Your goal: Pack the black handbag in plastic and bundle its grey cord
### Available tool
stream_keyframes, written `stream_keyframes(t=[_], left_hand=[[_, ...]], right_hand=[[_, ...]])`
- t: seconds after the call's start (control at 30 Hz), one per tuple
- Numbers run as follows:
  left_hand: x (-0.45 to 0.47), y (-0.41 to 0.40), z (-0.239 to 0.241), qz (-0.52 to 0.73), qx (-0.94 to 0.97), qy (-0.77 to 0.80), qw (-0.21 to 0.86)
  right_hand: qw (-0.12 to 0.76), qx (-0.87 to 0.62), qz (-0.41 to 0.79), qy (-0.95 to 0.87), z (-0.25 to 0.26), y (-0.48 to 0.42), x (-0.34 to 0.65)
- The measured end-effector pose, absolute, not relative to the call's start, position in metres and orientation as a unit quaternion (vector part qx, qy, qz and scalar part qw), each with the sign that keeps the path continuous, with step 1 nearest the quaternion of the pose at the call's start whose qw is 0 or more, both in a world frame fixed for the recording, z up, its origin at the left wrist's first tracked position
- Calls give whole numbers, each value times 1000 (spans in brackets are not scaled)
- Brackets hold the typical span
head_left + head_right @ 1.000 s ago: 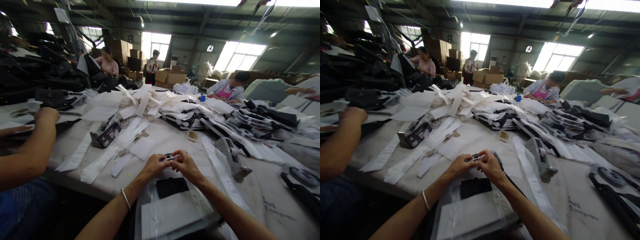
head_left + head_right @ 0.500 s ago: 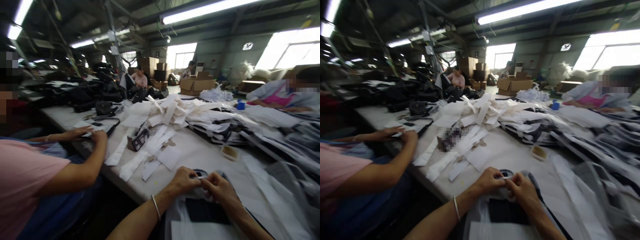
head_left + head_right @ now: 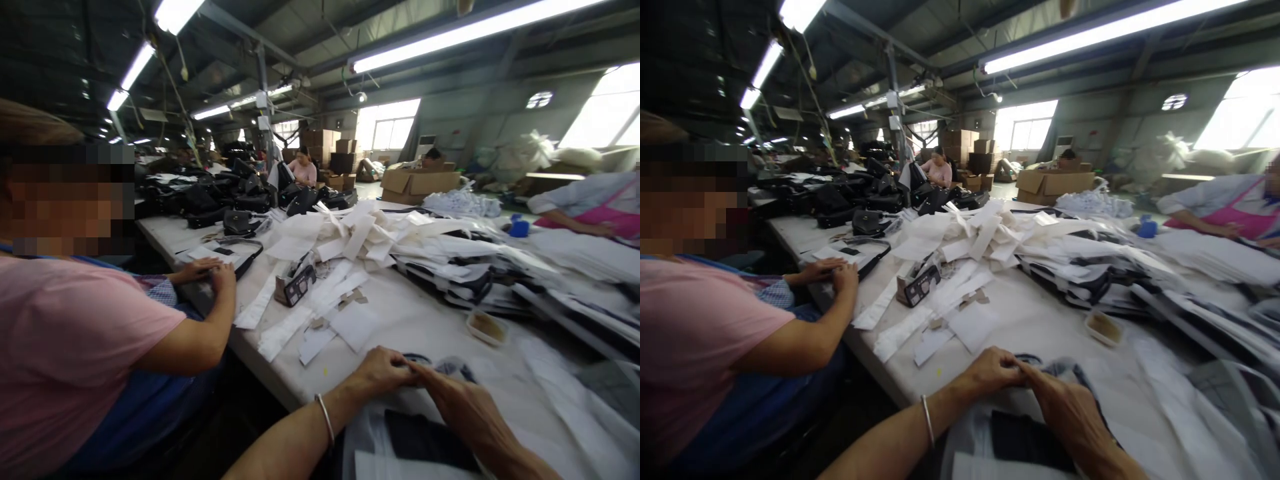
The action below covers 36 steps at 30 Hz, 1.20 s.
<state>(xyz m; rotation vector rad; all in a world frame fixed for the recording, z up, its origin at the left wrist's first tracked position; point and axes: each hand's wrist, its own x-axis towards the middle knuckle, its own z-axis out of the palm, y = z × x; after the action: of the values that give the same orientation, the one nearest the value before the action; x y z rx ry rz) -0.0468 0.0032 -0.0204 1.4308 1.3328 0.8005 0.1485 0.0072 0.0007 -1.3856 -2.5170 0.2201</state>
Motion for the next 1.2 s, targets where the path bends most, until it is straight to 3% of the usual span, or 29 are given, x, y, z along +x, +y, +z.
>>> stream_keyframes(t=[0.13, 0.33, 0.53, 0.77, 1.0, 1.2], left_hand=[[-47, 4, -17, 317, 614, 529, 491], [-50, 9, -12, 300, 625, 534, 484], [-50, 23, -1, 282, 657, 492, 498], [-75, 57, 6, 348, 678, 555, 334], [-136, 141, 10, 344, 640, 656, 204], [-162, 227, 16, 307, 609, 720, 129]], right_hand=[[13, -462, 70, -884, 25, 6, 140], [-56, -495, 14, -867, 53, 16, 118], [-187, -510, 161, -824, 94, 50, 114], [-98, -564, 25, -820, 67, 72, 123], [-81, -538, 51, -837, 12, 79, 127], [-17, -539, 92, -837, -15, 80, 135]])
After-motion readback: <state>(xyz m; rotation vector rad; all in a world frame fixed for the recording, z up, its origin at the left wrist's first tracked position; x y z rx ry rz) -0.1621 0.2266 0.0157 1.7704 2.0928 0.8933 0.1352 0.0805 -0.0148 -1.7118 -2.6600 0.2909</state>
